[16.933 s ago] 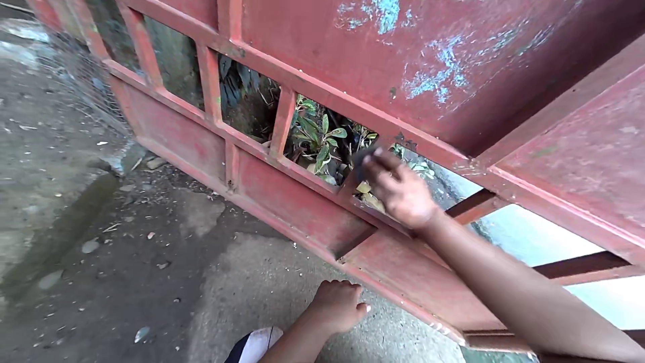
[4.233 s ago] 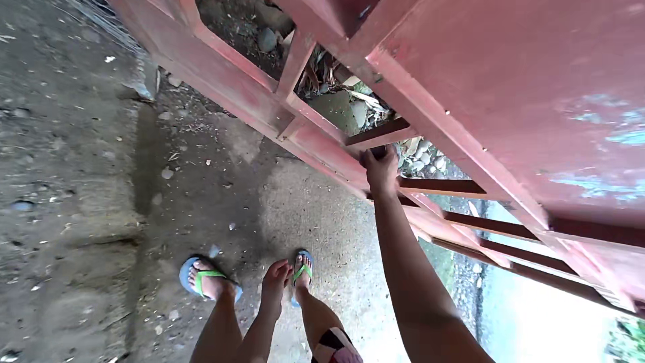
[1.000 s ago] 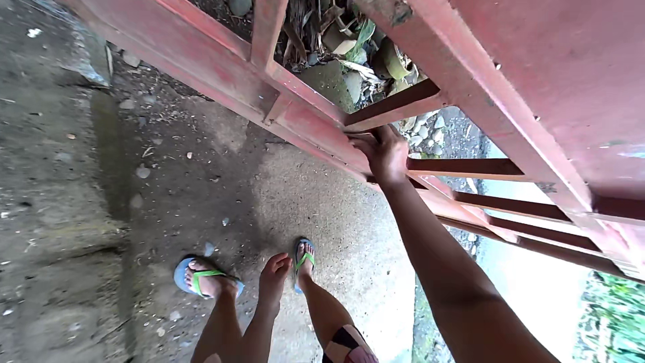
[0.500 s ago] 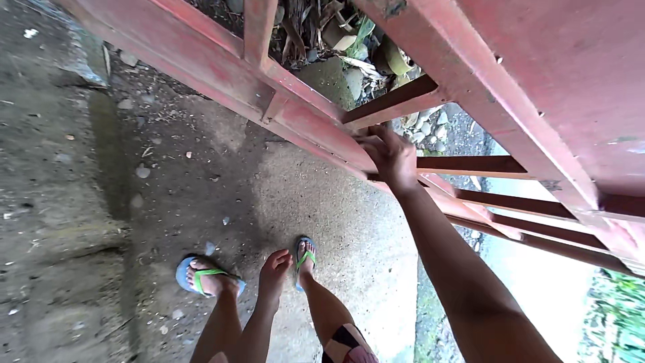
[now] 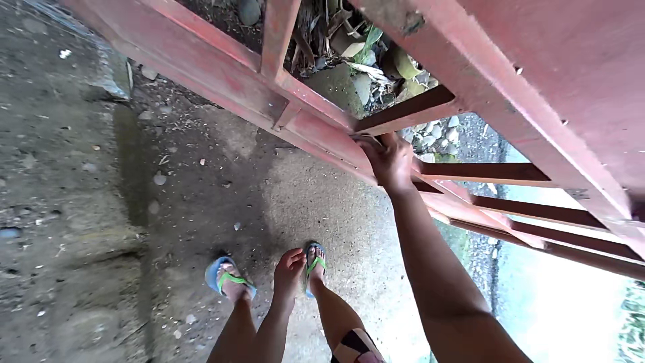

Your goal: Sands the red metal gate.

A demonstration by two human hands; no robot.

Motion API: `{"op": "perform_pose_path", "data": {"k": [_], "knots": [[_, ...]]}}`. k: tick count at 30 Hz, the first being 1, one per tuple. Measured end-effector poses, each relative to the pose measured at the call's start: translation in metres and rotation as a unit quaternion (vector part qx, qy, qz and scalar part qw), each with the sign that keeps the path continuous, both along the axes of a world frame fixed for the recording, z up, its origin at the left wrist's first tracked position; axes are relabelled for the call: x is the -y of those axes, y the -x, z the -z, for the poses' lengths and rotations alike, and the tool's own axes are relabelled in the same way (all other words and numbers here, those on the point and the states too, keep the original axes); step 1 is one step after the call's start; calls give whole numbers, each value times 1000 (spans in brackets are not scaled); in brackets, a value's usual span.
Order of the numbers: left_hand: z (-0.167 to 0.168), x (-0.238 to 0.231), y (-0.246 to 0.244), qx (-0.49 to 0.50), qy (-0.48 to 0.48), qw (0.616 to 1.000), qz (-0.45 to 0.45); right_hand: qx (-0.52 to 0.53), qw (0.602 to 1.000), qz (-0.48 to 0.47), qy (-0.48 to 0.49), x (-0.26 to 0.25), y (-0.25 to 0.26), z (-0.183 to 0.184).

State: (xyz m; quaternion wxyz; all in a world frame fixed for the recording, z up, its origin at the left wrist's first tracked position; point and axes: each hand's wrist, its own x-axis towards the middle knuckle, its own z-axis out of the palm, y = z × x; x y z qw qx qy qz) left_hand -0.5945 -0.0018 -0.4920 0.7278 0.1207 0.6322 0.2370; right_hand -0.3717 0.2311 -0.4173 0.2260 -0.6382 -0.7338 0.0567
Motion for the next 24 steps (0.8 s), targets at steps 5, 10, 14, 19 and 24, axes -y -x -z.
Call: {"op": "perform_pose_path", "data": {"k": [5,10,14,19,24], "knots": [[-3,-27,-4,40,-32,996,75,94,980,119,-128,-13,23,22],[-11,-66,6,74,-96,971,207,-3,1000,-14,-10,0,-7,4],[-18,-116,33,50,-218,939,260,76,983,91,-139,-8,16,27],[-8,-158,72,-20,-309,908,282,60,987,43,-145,-9,6,26],[7,-168,104,-67,-429,827,356,75,975,77,-193,-11,14,32]]}}
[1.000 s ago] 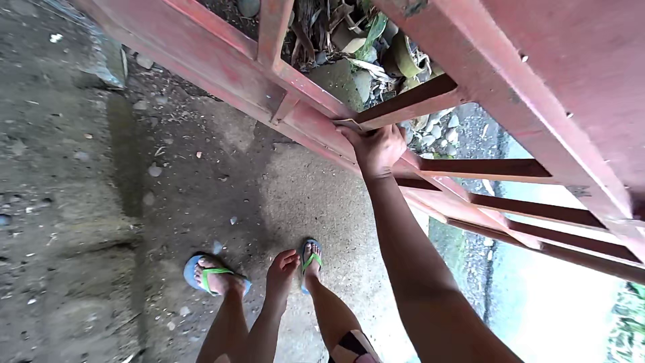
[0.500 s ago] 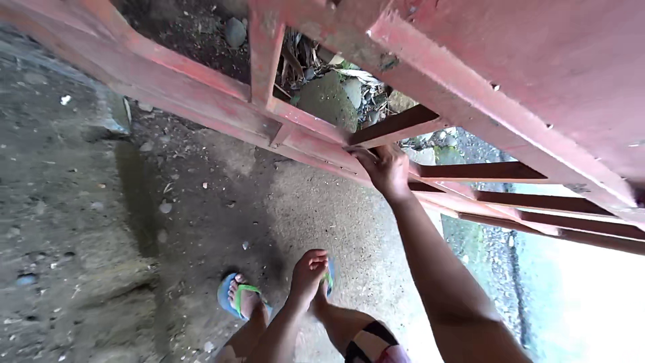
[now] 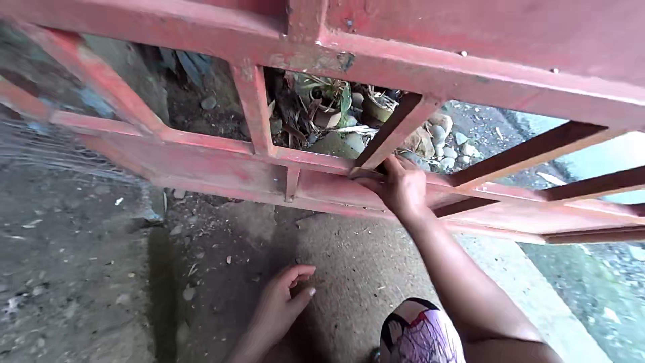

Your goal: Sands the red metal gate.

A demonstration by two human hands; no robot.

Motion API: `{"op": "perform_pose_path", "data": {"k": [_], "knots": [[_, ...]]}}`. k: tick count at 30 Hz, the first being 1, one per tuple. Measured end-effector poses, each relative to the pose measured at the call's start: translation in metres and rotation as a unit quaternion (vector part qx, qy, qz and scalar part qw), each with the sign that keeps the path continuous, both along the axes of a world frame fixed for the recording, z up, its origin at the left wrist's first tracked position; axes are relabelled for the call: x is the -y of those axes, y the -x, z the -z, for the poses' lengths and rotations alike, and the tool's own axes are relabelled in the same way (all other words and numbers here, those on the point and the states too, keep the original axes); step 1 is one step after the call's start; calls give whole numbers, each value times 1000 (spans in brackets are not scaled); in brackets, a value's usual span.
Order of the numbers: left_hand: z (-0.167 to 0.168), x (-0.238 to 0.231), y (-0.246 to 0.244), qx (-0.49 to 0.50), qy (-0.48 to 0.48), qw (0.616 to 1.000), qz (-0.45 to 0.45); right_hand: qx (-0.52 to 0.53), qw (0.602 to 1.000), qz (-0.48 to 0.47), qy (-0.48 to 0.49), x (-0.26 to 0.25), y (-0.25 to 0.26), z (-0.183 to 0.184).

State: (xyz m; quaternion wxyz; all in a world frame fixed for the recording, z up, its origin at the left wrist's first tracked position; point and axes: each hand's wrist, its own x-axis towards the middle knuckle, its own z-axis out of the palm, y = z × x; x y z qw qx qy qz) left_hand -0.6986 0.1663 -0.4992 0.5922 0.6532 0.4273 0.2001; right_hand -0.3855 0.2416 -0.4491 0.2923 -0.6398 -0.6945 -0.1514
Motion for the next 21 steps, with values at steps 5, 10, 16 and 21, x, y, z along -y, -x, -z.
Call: {"op": "perform_pose_path", "data": {"k": [5,10,16,21], "knots": [[3,2,18,-61,-40,997,25,-13,999,13,-28,4,3,3],[-10,18,31,-82,-42,995,36,-74,995,-47,37,15,-2,-11],[-16,21,27,-139,-67,987,35,-54,998,-24,-12,10,-2,-2],[-22,28,23,-132,-86,987,29,-104,994,-38,-1,16,-1,-6]]}}
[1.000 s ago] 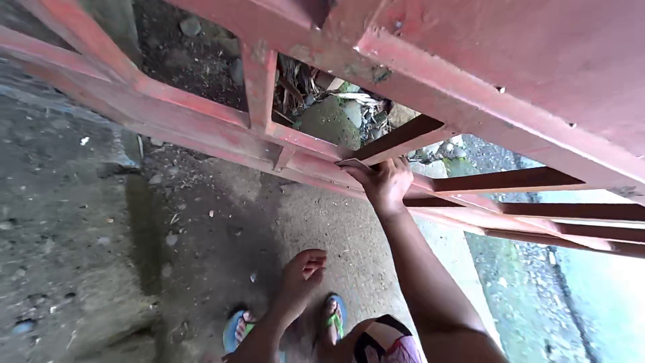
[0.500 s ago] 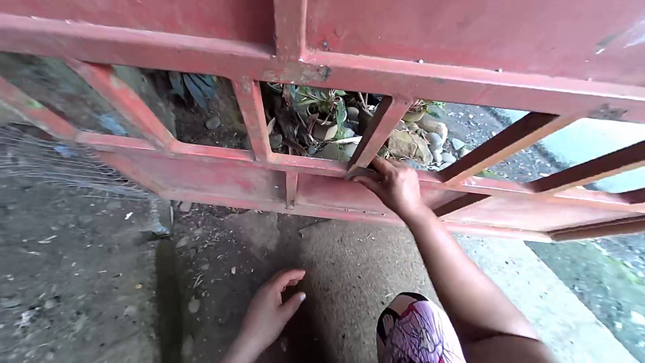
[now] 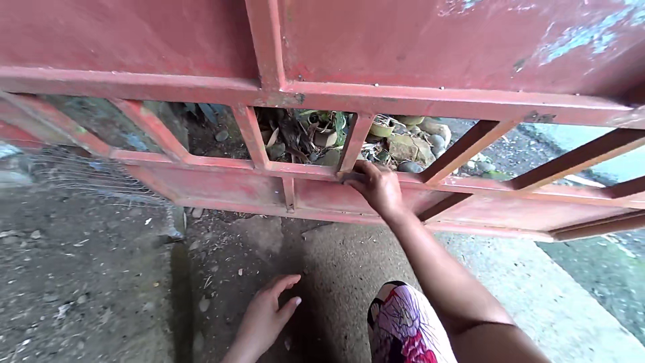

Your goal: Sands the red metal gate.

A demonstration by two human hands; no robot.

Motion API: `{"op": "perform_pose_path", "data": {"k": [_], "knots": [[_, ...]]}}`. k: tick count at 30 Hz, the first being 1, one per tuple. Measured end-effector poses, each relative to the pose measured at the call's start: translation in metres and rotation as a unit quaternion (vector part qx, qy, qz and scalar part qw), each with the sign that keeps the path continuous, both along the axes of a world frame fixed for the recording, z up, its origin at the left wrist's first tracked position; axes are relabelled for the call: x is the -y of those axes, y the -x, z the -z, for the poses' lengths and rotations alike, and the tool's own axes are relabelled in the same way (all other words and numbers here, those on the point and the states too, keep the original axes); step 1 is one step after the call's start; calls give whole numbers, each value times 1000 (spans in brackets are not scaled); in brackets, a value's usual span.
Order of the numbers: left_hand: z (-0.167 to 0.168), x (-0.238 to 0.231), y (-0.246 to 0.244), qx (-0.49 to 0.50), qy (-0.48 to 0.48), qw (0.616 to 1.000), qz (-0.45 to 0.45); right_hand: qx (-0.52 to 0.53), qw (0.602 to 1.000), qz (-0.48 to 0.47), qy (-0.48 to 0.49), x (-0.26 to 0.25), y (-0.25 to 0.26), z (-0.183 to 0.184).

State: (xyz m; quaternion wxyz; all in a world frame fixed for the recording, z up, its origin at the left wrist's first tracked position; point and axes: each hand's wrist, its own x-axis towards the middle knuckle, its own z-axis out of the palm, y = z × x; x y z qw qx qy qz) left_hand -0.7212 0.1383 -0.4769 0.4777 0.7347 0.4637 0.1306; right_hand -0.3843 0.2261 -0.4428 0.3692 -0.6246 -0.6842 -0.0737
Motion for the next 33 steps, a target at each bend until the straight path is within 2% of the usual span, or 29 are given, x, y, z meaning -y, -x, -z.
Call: {"op": "perform_pose_path", "data": {"k": [2,4,6,8,11,14,16,18,22,26,31,33], "knots": [[-4,1,-9,16,-62,998,-18,29,997,37,-57,-7,5,10],[-21,-15,-28,11,-191,981,-16,56,991,39,-115,-15,5,19],[-48,-49,-56,-20,-312,950,14,55,987,32,-151,-16,4,23],[-73,-98,-86,-51,-368,928,30,7,983,21,-184,-19,4,20],[-76,-170,-124,-69,-395,916,23,-55,973,29,-220,-21,9,10],[-62,-201,-146,-144,-401,903,-53,-40,973,89,-210,-17,16,29],[-56,-200,-152,-170,-421,887,-87,6,966,122,-230,-16,19,46],[-56,-197,-153,-176,-428,882,-88,18,954,125,-271,-22,20,44],[-54,-198,-154,-172,-439,878,-84,-36,941,125,-311,-32,30,30],[-49,-200,-154,-166,-468,862,-103,-15,935,168,-312,-26,26,64],[-48,-200,-153,-162,-466,865,-95,-8,924,134,-357,-39,27,41],[-44,-200,-153,-163,-469,862,-104,-22,927,143,-346,-35,26,53]]}}
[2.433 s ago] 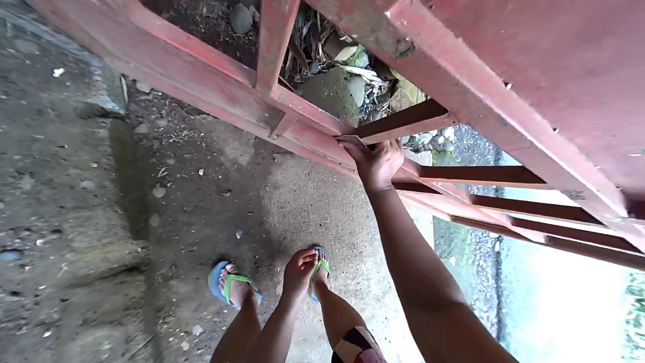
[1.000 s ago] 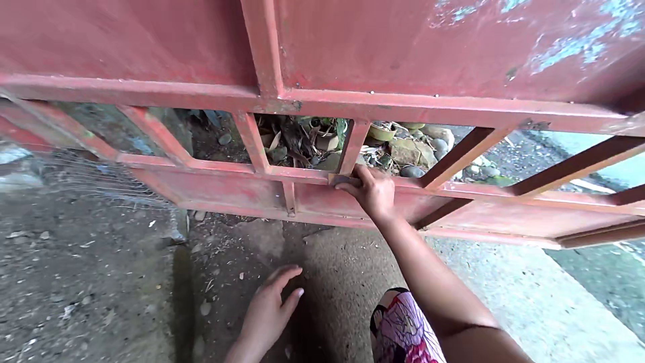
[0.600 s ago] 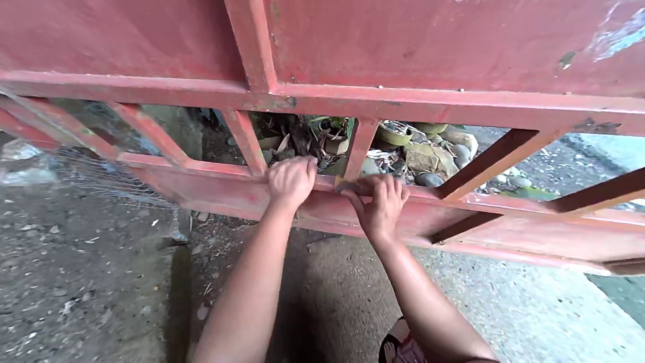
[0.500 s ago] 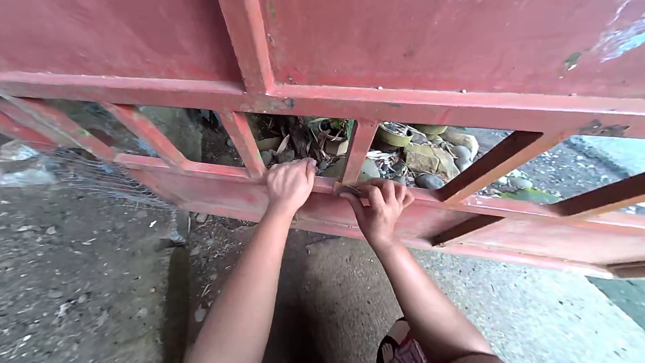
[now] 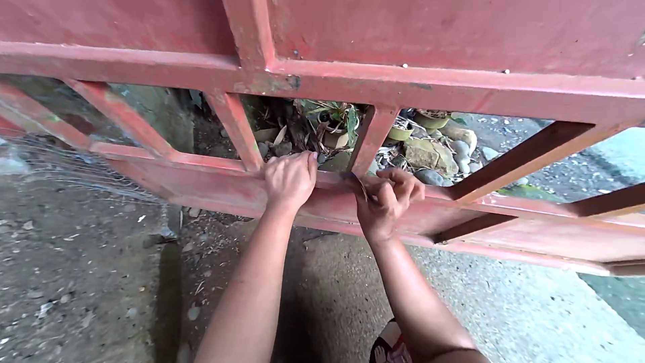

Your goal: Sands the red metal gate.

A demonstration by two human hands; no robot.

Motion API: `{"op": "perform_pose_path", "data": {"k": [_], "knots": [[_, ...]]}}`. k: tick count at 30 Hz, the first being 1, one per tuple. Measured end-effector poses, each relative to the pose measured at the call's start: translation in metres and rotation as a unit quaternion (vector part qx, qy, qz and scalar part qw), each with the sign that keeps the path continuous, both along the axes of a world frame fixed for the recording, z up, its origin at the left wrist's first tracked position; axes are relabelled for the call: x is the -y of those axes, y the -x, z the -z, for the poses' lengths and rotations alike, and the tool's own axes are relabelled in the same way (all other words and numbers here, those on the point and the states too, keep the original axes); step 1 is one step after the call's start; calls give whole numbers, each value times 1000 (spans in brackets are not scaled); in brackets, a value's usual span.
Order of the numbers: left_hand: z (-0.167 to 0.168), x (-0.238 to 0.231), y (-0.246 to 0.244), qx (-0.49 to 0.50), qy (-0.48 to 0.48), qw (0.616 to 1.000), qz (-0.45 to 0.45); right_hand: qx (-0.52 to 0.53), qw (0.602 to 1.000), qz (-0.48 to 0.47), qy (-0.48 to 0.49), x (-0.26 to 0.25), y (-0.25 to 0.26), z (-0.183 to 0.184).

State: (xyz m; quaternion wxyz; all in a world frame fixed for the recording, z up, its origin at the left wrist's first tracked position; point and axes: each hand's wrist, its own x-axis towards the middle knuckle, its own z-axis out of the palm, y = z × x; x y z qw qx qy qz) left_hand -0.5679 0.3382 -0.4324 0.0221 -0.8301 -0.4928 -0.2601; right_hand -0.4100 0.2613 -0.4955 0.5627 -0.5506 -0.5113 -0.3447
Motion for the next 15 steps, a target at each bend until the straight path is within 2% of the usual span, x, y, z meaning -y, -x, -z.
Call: {"op": "perform_pose_path", "data": {"k": [2,7,11,15], "knots": [[-1,-1,-1,1,-11,1000,-5,-8,1000,15,1,4,-4,11],[1,0,1,9,-1,1000,12,18,999,-6,-28,-7,4,-11],[2,1,-1,12,-24,1000,-1,9,1000,18,0,6,-10,8],[1,3,-2,8,-3,1000,10,30,999,-4,-25,-4,0,-17]]}}
